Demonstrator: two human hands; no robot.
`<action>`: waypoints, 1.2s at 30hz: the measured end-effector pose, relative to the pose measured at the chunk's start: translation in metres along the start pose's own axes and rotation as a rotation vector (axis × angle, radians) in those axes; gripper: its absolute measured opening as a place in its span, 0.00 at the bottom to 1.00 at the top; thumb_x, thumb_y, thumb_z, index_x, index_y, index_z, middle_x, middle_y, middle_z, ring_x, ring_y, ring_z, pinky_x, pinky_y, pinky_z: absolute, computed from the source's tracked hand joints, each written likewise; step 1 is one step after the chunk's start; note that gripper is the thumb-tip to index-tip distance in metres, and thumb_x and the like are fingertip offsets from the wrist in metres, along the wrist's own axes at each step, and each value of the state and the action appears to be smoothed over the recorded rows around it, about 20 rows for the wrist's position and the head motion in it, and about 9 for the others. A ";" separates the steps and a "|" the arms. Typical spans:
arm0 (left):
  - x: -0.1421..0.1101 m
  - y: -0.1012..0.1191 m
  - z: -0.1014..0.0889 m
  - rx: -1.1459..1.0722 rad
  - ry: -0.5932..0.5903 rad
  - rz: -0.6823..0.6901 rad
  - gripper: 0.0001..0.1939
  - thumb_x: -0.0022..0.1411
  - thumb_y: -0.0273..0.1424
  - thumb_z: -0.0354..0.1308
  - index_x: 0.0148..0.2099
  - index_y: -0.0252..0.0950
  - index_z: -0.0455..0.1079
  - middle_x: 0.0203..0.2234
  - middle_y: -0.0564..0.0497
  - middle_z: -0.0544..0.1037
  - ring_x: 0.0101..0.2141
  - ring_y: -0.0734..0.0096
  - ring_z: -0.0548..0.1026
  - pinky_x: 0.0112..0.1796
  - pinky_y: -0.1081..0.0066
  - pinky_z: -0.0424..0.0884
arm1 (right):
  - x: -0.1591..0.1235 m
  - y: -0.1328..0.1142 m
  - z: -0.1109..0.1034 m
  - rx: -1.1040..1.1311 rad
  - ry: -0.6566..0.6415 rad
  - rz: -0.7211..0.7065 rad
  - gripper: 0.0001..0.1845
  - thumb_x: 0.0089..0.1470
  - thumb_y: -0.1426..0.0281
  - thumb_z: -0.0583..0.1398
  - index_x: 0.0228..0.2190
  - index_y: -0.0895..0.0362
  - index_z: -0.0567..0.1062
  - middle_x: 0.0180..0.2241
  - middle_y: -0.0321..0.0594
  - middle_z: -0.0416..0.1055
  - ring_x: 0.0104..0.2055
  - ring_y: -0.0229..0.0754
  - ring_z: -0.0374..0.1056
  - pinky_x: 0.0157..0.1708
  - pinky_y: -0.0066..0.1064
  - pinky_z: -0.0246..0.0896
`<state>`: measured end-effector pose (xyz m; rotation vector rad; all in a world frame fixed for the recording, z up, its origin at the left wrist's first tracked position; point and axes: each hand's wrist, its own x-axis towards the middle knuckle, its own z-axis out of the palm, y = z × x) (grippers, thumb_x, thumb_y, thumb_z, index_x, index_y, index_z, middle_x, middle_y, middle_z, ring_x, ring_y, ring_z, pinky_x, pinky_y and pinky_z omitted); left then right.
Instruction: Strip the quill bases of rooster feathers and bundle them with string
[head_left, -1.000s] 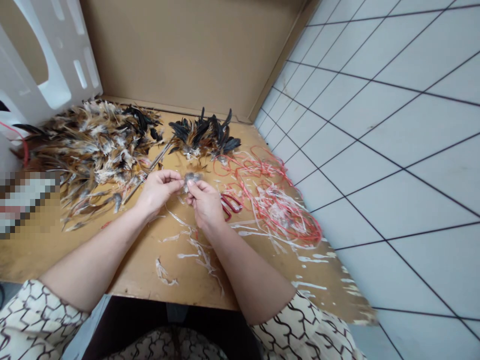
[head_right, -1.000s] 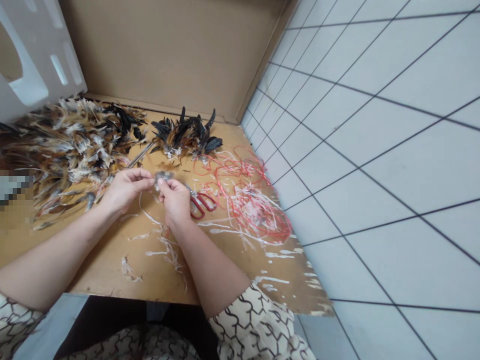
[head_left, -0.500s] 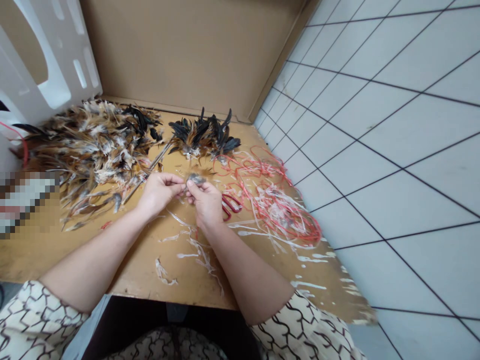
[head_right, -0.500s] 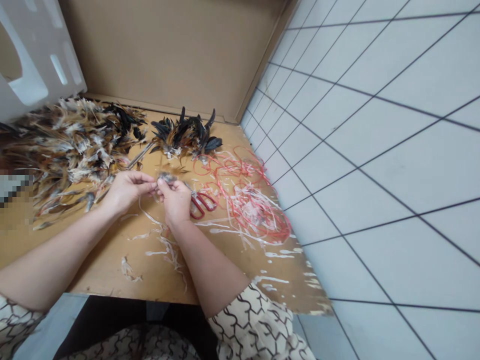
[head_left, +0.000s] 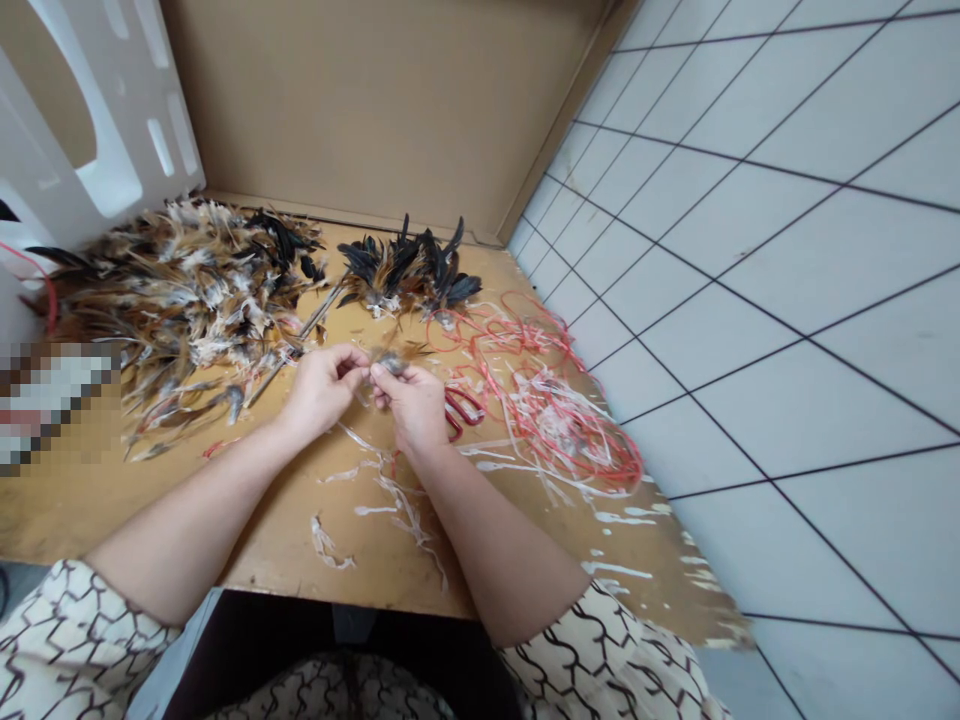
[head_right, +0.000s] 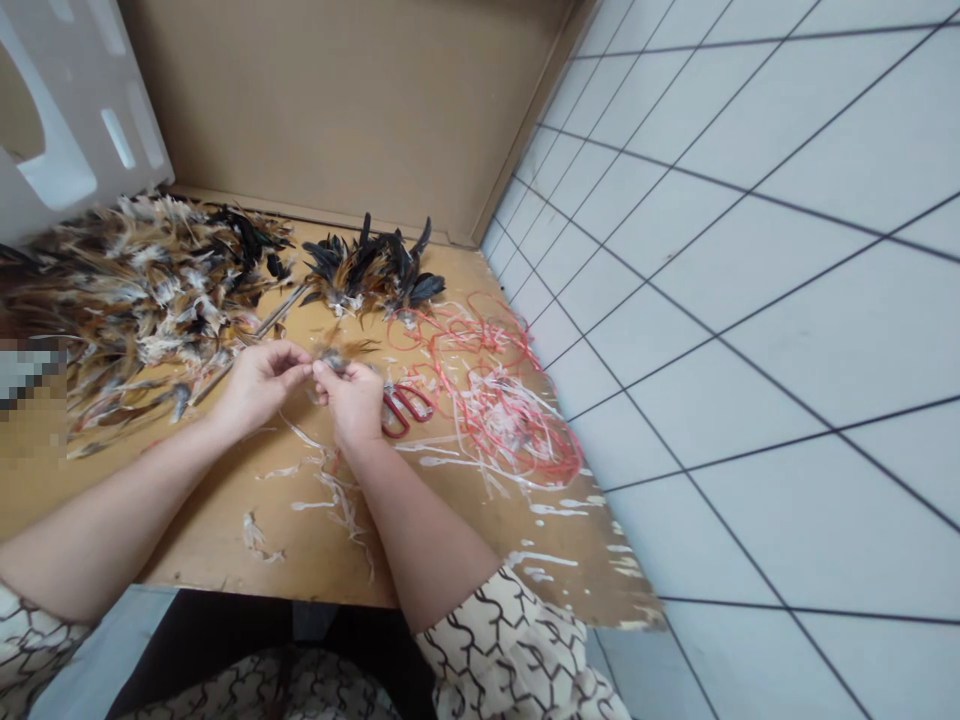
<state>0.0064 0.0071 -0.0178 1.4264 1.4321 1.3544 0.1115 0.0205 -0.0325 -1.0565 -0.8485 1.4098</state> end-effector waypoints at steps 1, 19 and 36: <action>0.000 -0.002 0.000 0.006 -0.003 0.017 0.03 0.45 0.22 0.56 0.23 0.34 0.68 0.15 0.58 0.71 0.19 0.78 0.66 0.25 0.76 0.61 | 0.000 0.000 0.000 -0.005 -0.007 0.001 0.10 0.28 0.71 0.67 0.14 0.60 0.70 0.13 0.31 0.66 0.14 0.27 0.56 0.15 0.22 0.50; 0.010 0.008 -0.021 -0.378 -0.269 -0.452 0.11 0.30 0.23 0.69 0.19 0.30 0.69 0.12 0.53 0.73 0.14 0.79 0.68 0.19 0.77 0.66 | 0.003 -0.004 -0.007 -0.036 -0.235 0.041 0.10 0.27 0.70 0.68 0.15 0.59 0.71 0.12 0.30 0.65 0.15 0.28 0.56 0.16 0.23 0.47; 0.006 0.005 -0.013 -0.447 -0.248 -0.241 0.13 0.33 0.27 0.70 0.24 0.31 0.70 0.18 0.52 0.76 0.20 0.76 0.73 0.28 0.72 0.70 | 0.004 -0.010 -0.005 0.245 -0.192 0.236 0.08 0.34 0.76 0.64 0.15 0.59 0.68 0.14 0.31 0.63 0.17 0.28 0.55 0.18 0.23 0.51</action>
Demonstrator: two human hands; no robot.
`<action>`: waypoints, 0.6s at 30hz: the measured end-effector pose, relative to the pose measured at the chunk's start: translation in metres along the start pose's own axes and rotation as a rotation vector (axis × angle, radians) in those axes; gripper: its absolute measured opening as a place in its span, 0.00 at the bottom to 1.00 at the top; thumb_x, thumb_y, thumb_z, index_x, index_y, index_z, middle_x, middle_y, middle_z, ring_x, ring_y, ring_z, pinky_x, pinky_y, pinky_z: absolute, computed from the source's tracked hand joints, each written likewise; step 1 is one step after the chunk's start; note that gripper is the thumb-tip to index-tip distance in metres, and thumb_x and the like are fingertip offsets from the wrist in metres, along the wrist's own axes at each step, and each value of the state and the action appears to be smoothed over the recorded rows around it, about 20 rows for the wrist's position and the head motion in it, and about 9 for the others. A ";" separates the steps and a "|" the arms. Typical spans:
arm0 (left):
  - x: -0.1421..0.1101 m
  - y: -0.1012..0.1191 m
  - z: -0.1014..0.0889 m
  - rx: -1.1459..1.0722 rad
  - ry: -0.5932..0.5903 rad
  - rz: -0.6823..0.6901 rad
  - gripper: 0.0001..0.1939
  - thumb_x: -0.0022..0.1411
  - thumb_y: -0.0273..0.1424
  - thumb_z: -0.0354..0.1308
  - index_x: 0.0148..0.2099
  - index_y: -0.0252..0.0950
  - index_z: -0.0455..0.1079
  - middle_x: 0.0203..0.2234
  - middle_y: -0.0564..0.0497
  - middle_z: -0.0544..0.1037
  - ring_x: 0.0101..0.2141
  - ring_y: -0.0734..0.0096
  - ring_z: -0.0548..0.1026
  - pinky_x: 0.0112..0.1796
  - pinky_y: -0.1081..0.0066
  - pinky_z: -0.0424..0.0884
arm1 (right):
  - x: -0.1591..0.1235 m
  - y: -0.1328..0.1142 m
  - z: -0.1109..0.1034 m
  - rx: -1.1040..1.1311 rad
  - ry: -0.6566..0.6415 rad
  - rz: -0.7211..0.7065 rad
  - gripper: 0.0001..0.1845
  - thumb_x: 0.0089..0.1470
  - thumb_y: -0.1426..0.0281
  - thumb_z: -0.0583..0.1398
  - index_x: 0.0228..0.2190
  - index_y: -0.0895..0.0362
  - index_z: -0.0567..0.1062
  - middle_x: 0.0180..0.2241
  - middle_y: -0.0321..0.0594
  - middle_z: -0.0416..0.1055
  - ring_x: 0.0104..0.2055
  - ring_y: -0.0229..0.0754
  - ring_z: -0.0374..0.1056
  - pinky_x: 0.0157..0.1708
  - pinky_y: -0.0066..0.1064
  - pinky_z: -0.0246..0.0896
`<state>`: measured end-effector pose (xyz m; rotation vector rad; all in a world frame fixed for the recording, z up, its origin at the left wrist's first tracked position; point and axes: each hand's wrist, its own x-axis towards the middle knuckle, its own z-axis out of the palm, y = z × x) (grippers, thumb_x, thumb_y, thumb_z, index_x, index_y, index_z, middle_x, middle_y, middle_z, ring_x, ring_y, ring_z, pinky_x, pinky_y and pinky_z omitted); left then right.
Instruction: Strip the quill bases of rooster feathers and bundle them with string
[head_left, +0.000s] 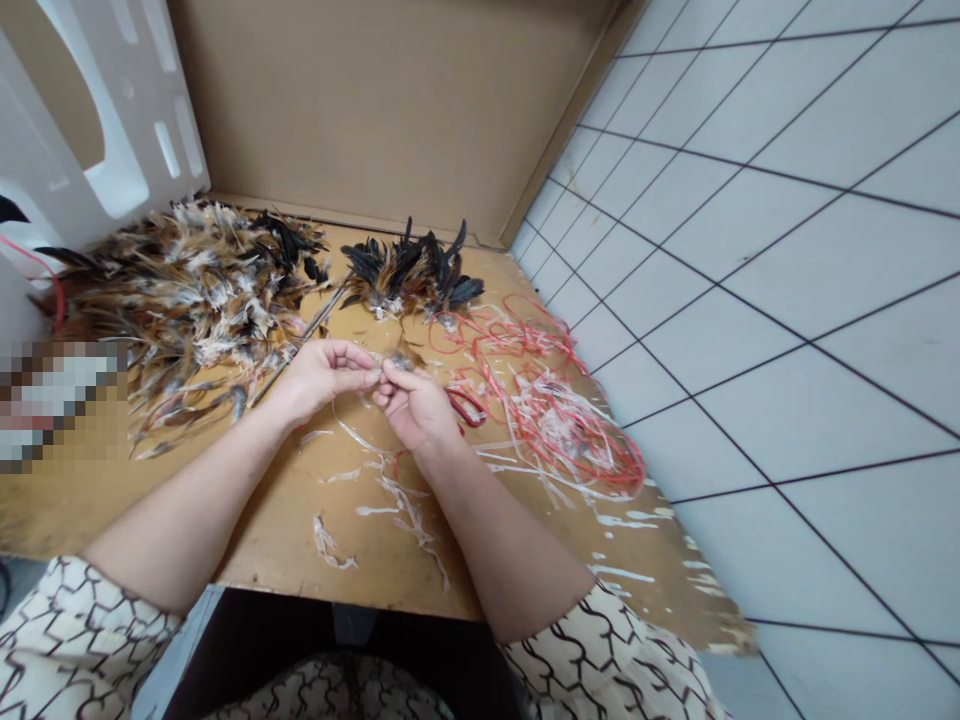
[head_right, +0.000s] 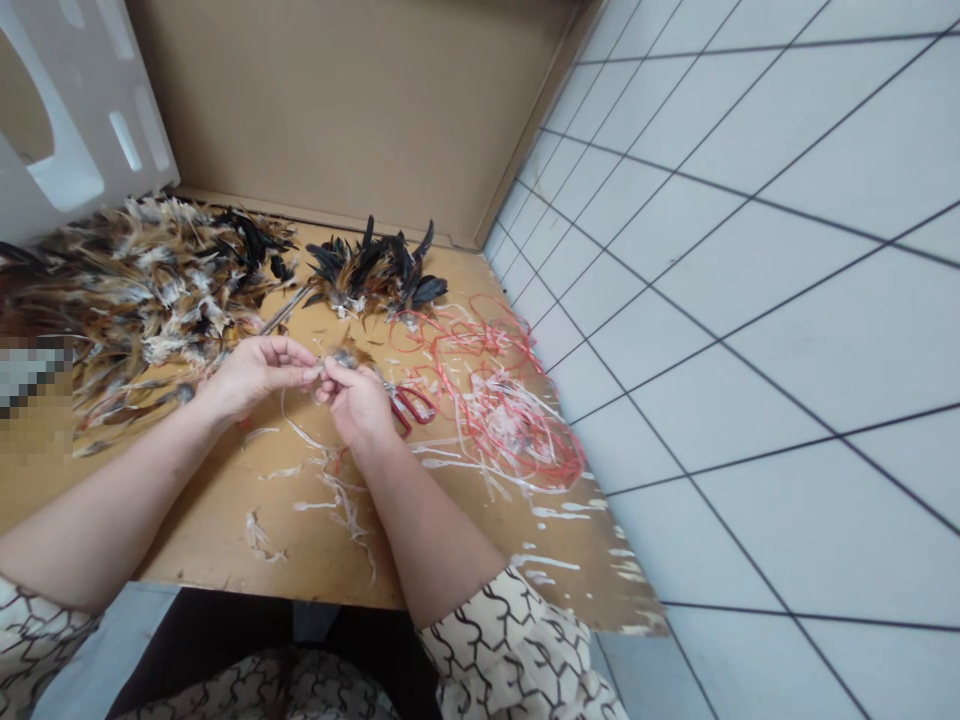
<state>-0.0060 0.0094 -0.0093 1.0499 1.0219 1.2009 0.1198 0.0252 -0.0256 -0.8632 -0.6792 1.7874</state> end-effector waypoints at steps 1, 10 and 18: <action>0.000 0.000 0.001 0.023 0.018 0.013 0.12 0.33 0.26 0.69 0.24 0.31 0.70 0.18 0.52 0.76 0.20 0.76 0.72 0.28 0.72 0.70 | 0.000 0.001 0.000 0.002 -0.003 0.009 0.08 0.34 0.76 0.64 0.15 0.59 0.68 0.14 0.31 0.63 0.18 0.29 0.55 0.18 0.23 0.51; 0.002 -0.002 0.002 0.155 0.127 0.063 0.08 0.36 0.27 0.67 0.21 0.31 0.71 0.14 0.54 0.73 0.17 0.77 0.68 0.24 0.73 0.67 | -0.001 0.005 -0.001 -0.112 -0.015 -0.048 0.09 0.32 0.72 0.67 0.15 0.61 0.72 0.15 0.32 0.65 0.16 0.27 0.55 0.17 0.22 0.49; 0.002 -0.003 0.004 0.068 0.100 0.036 0.07 0.35 0.25 0.66 0.20 0.31 0.70 0.12 0.55 0.72 0.15 0.79 0.67 0.22 0.75 0.65 | -0.002 0.007 -0.001 -0.186 0.053 -0.108 0.11 0.30 0.70 0.68 0.14 0.61 0.71 0.14 0.31 0.65 0.15 0.27 0.54 0.16 0.23 0.45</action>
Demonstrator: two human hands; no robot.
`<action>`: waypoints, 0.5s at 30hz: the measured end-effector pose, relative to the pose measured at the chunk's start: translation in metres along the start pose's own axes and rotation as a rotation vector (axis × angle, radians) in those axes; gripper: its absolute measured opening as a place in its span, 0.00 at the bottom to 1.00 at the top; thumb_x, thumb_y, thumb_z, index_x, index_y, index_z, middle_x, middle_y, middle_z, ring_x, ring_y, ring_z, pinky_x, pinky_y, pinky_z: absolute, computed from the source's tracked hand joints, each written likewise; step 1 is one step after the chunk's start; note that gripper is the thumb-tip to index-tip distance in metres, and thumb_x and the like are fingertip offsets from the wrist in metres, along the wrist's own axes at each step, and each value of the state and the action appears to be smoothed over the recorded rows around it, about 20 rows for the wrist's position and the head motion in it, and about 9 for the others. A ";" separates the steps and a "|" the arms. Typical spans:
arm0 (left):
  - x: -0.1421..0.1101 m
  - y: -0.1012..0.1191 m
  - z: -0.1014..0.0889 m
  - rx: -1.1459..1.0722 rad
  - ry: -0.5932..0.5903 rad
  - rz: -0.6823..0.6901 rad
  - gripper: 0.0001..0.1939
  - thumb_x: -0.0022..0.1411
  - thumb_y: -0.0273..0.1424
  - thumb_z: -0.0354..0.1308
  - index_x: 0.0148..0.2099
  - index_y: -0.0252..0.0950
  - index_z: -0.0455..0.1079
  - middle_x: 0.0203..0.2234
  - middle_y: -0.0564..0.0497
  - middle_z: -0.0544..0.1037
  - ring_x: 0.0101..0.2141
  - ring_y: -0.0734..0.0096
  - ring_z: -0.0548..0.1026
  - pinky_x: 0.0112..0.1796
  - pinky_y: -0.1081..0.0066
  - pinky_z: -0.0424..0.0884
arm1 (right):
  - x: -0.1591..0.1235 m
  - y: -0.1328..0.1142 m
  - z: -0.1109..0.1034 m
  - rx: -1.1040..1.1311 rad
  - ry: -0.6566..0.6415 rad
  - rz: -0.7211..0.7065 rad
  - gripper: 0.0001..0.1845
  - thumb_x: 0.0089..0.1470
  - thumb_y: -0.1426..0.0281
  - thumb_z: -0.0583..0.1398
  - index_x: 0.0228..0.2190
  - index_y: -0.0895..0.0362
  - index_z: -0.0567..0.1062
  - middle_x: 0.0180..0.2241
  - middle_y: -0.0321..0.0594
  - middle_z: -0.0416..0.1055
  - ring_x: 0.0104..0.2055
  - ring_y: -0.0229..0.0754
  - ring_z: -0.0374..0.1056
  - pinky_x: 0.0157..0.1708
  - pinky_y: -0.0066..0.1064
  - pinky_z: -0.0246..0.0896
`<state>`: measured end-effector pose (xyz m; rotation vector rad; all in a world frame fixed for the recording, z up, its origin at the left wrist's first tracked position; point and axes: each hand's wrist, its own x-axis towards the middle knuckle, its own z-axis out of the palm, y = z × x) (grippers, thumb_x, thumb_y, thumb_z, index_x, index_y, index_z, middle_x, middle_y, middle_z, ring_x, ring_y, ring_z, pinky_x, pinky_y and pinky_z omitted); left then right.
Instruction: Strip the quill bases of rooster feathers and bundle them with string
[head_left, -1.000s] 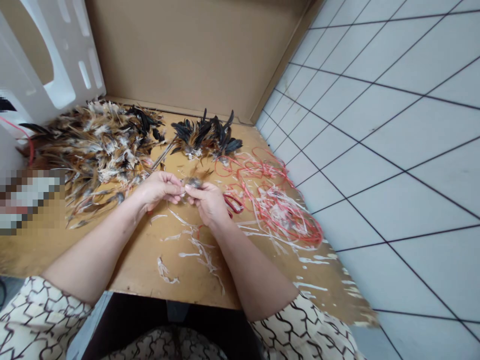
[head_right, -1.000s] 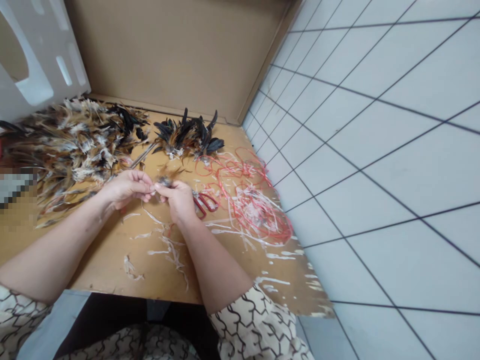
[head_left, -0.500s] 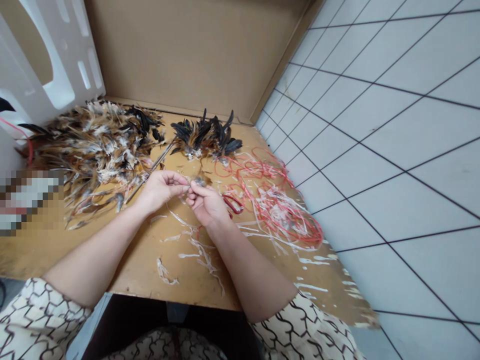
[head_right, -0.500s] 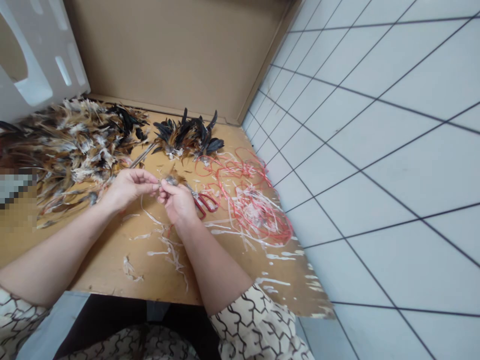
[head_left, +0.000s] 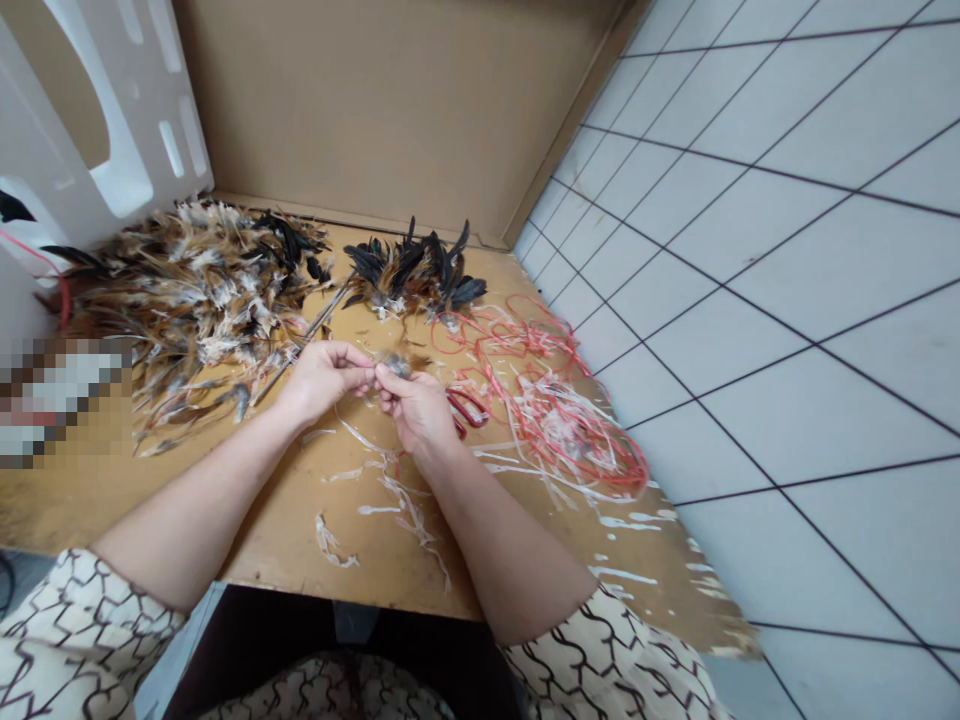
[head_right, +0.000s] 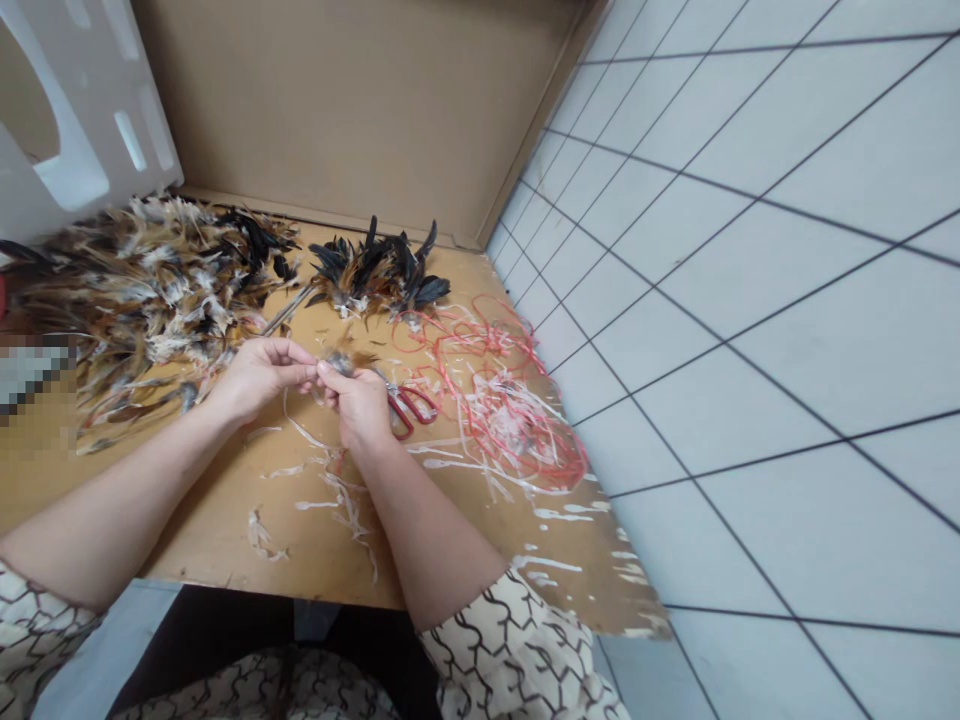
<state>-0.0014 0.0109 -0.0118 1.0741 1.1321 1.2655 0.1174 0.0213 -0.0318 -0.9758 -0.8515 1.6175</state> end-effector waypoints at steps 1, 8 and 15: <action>0.000 -0.001 0.000 -0.032 -0.015 -0.014 0.07 0.35 0.25 0.66 0.20 0.31 0.70 0.12 0.55 0.72 0.15 0.79 0.67 0.22 0.75 0.65 | 0.000 0.001 0.000 -0.003 0.007 -0.022 0.11 0.29 0.70 0.68 0.14 0.61 0.71 0.14 0.31 0.65 0.15 0.27 0.54 0.17 0.23 0.45; 0.003 -0.002 -0.003 -0.189 -0.045 -0.124 0.09 0.34 0.22 0.66 0.21 0.30 0.69 0.13 0.54 0.73 0.14 0.80 0.67 0.22 0.74 0.67 | -0.002 0.000 0.005 0.055 -0.052 -0.054 0.11 0.29 0.69 0.68 0.16 0.59 0.72 0.17 0.31 0.66 0.19 0.28 0.56 0.20 0.24 0.50; 0.002 0.000 -0.006 -0.245 -0.076 -0.153 0.12 0.32 0.22 0.67 0.24 0.31 0.68 0.15 0.53 0.74 0.15 0.79 0.68 0.20 0.76 0.66 | -0.003 -0.004 0.005 0.062 -0.109 -0.064 0.12 0.30 0.67 0.68 0.15 0.59 0.71 0.16 0.31 0.64 0.18 0.28 0.56 0.20 0.24 0.50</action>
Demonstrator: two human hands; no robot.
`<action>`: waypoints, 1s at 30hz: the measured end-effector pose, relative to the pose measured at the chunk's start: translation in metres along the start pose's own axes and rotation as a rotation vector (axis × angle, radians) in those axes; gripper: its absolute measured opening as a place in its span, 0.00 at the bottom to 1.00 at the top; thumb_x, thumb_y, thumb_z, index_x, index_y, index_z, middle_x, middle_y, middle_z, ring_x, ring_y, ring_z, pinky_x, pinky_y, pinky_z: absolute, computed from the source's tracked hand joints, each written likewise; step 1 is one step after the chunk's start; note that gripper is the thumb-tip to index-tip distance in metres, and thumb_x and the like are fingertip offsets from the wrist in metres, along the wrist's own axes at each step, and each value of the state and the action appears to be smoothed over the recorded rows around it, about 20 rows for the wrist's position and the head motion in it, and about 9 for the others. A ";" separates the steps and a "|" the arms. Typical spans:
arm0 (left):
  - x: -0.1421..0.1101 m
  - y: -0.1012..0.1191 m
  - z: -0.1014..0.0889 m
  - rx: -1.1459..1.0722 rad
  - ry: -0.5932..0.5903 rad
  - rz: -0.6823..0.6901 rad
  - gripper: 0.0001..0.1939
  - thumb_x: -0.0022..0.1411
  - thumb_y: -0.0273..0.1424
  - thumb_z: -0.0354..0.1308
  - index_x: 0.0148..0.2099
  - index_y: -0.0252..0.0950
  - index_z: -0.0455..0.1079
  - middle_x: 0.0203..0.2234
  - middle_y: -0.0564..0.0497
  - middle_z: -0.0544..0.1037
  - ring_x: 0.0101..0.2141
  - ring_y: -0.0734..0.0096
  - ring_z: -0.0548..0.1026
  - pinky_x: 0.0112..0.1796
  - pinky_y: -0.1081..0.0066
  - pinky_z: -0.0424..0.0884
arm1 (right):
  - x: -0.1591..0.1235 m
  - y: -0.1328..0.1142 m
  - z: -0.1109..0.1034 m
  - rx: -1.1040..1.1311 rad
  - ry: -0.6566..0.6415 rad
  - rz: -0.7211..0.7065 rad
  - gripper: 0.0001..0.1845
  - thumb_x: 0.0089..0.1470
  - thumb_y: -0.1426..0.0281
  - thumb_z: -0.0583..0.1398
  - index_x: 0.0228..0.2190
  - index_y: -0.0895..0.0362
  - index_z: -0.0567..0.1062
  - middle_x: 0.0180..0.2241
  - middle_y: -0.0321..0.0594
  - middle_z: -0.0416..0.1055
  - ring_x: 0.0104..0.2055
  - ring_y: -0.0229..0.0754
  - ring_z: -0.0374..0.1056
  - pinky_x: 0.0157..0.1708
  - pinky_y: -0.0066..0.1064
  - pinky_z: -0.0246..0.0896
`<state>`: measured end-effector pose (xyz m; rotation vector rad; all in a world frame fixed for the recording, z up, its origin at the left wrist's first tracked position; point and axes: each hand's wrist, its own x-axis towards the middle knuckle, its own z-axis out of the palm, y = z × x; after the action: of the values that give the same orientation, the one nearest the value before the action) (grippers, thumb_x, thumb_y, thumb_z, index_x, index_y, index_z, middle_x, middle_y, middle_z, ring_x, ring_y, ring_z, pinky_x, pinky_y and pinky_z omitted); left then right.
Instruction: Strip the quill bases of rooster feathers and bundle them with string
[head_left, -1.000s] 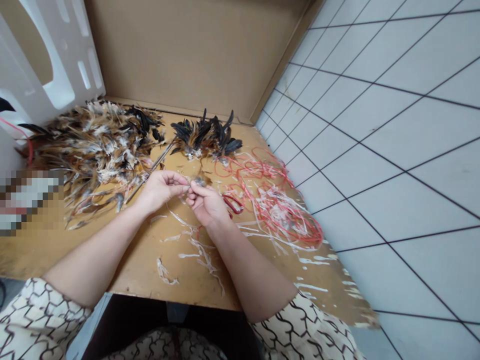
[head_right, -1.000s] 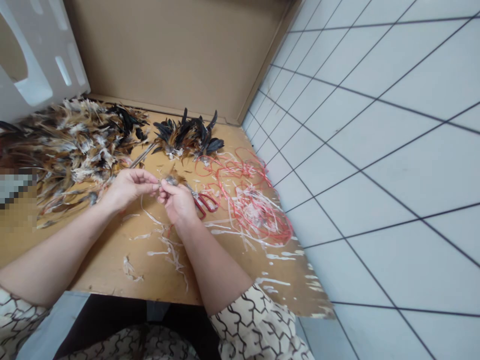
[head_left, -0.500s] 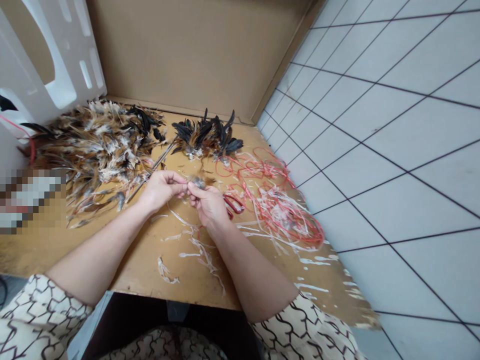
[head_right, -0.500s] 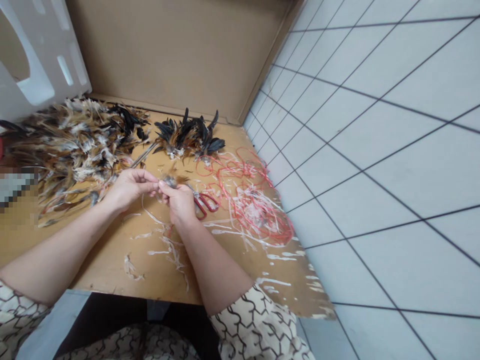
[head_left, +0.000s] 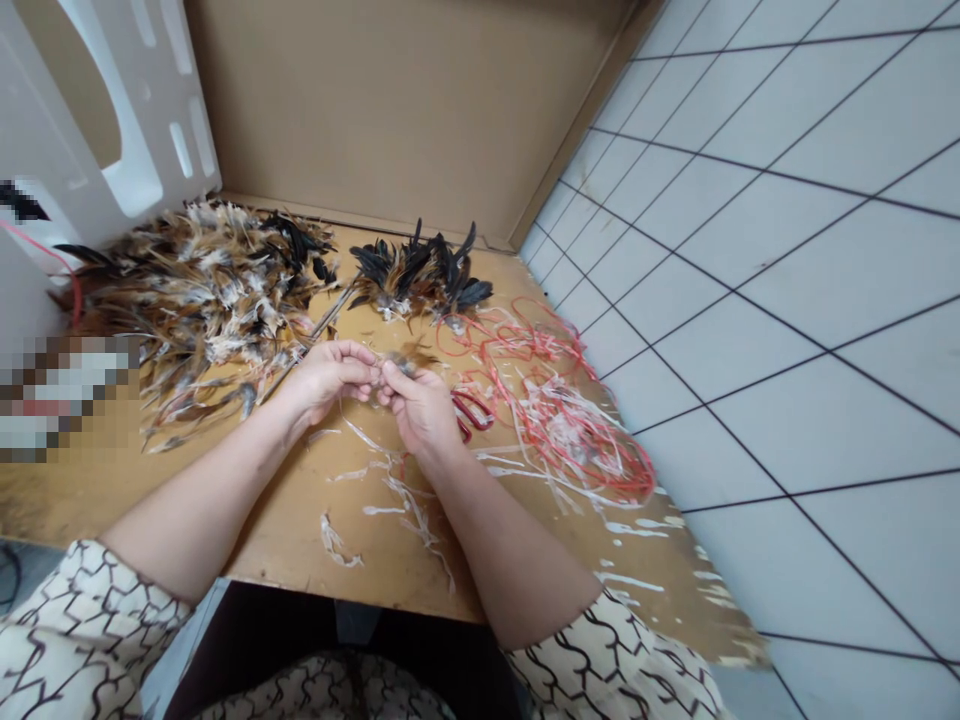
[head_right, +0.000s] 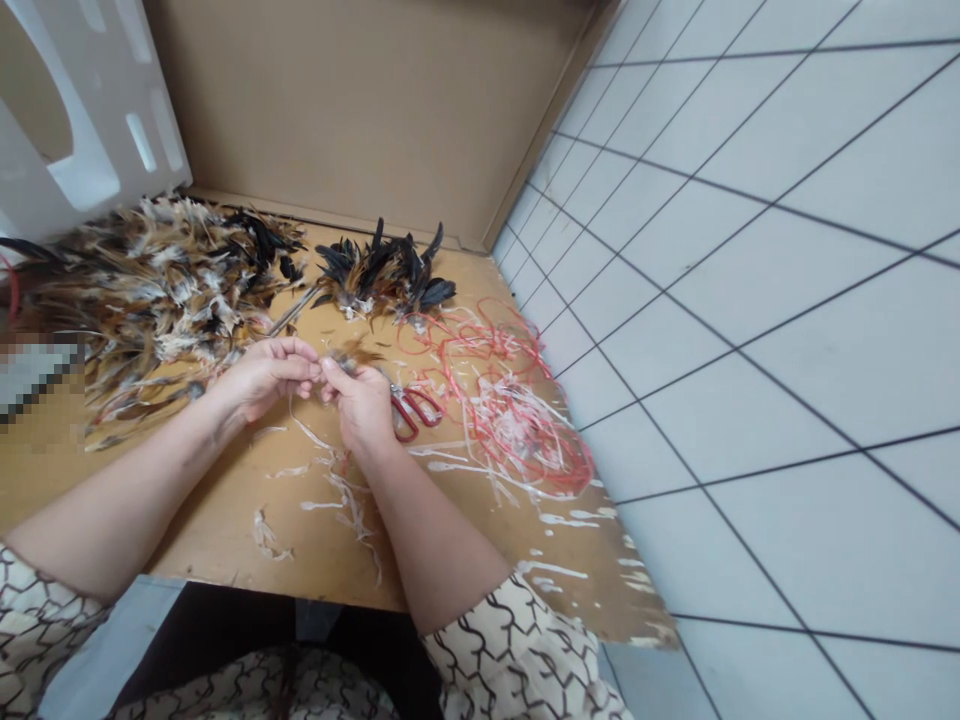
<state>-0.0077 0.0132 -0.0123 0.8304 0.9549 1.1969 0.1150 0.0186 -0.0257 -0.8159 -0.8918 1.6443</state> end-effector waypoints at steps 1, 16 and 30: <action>-0.001 0.000 0.000 0.009 -0.015 0.028 0.12 0.32 0.23 0.67 0.24 0.31 0.69 0.16 0.52 0.75 0.15 0.78 0.69 0.21 0.75 0.66 | 0.001 -0.001 -0.001 0.014 0.007 0.010 0.12 0.31 0.68 0.68 0.16 0.59 0.71 0.16 0.31 0.64 0.19 0.28 0.56 0.19 0.24 0.51; 0.002 -0.005 -0.003 0.207 -0.056 0.190 0.10 0.36 0.27 0.68 0.22 0.32 0.70 0.14 0.54 0.73 0.16 0.80 0.67 0.23 0.75 0.64 | 0.006 0.001 -0.005 0.147 -0.014 0.183 0.10 0.37 0.73 0.67 0.16 0.58 0.70 0.15 0.31 0.64 0.18 0.28 0.55 0.18 0.22 0.53; 0.010 0.013 -0.033 0.613 0.279 0.260 0.07 0.46 0.32 0.60 0.27 0.33 0.72 0.17 0.54 0.71 0.18 0.76 0.65 0.24 0.73 0.63 | 0.005 0.005 -0.006 0.125 0.027 0.168 0.08 0.34 0.73 0.67 0.18 0.60 0.72 0.15 0.31 0.64 0.18 0.27 0.54 0.17 0.20 0.48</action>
<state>-0.0421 0.0260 -0.0145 1.3237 1.5183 1.2772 0.1166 0.0237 -0.0334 -0.8426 -0.7097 1.8120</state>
